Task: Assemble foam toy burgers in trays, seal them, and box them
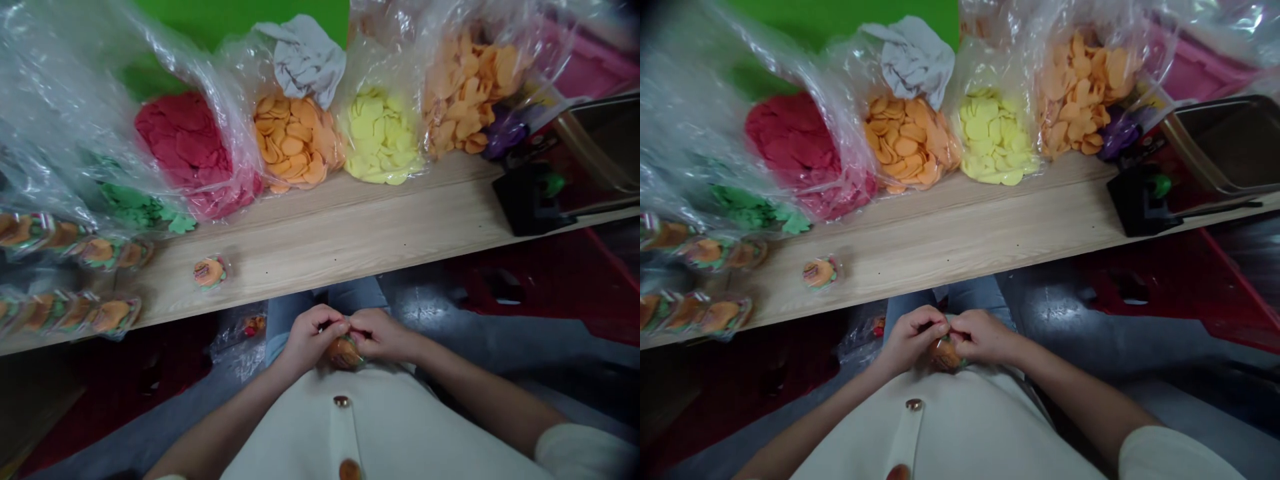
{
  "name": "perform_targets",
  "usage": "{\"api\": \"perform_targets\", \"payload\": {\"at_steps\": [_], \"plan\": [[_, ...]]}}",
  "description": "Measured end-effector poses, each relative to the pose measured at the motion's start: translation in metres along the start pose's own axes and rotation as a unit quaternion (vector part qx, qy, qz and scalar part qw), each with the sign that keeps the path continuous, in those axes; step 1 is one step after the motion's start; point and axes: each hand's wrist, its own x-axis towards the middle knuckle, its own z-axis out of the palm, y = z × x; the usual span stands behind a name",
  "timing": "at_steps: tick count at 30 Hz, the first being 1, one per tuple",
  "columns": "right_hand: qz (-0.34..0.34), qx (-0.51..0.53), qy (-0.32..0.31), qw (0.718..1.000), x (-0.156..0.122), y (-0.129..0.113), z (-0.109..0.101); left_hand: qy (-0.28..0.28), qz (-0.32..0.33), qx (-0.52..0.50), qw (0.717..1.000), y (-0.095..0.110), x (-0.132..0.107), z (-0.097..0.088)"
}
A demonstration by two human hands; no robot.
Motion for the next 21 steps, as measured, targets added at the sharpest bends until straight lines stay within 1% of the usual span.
{"api": "perform_targets", "payload": {"at_steps": [3, 5, 7, 10, 11, 12, 13, 14, 15, 16, 17, 18, 19, 20, 21], "plan": [[0.003, 0.023, -0.031, 0.999, -0.003, 0.002, -0.008, -0.021, -0.054, -0.051, 0.997, 0.000, 0.005, -0.001], [0.037, 0.057, -0.023, 0.997, -0.004, 0.005, -0.011, -0.037, -0.082, -0.094, 0.991, -0.002, 0.008, -0.004], [0.076, 0.102, 0.015, 0.992, -0.004, 0.007, -0.011, -0.064, -0.080, -0.131, 0.986, -0.004, 0.013, -0.008], [0.109, 0.164, 0.082, 0.977, -0.003, 0.014, -0.012, -0.157, -0.086, -0.197, 0.964, 0.000, 0.025, -0.013], [0.113, 0.171, 0.110, 0.973, -0.004, 0.019, -0.017, -0.172, -0.091, -0.213, 0.957, 0.004, 0.033, -0.014], [0.121, 0.166, 0.154, 0.966, -0.006, 0.027, -0.027, -0.170, -0.094, -0.225, 0.955, 0.009, 0.043, -0.016], [0.135, 0.150, 0.224, 0.954, -0.010, 0.038, -0.042, -0.149, -0.088, -0.233, 0.957, 0.016, 0.055, -0.017], [0.155, 0.121, 0.320, 0.927, -0.017, 0.050, -0.063, -0.116, -0.076, -0.242, 0.960, 0.023, 0.069, -0.017], [0.182, 0.084, 0.434, 0.878, -0.029, 0.064, -0.089, -0.082, -0.063, -0.256, 0.961, 0.030, 0.085, -0.017], [0.215, 0.047, 0.557, 0.801, -0.044, 0.078, -0.119, -0.054, -0.051, -0.274, 0.959, 0.037, 0.102, -0.016], [0.243, 0.010, 0.662, 0.709, -0.063, 0.091, -0.150, -0.035, -0.041, -0.292, 0.955, 0.042, 0.119, -0.013], [0.280, -0.012, 0.729, 0.625, -0.083, 0.102, -0.180, -0.021, -0.034, -0.305, 0.952, 0.045, 0.136, -0.010], [0.319, -0.006, 0.763, 0.562, -0.103, 0.110, -0.208, -0.010, -0.029, -0.313, 0.949, 0.046, 0.150, -0.005], [0.338, 0.008, 0.769, 0.543, -0.120, 0.117, -0.233, -0.003, -0.027, -0.318, 0.948, 0.045, 0.162, 0.001], [0.354, 0.032, 0.762, 0.540, -0.134, 0.122, -0.252, 0.000, -0.024, -0.322, 0.946, 0.043, 0.171, 0.006]]}}
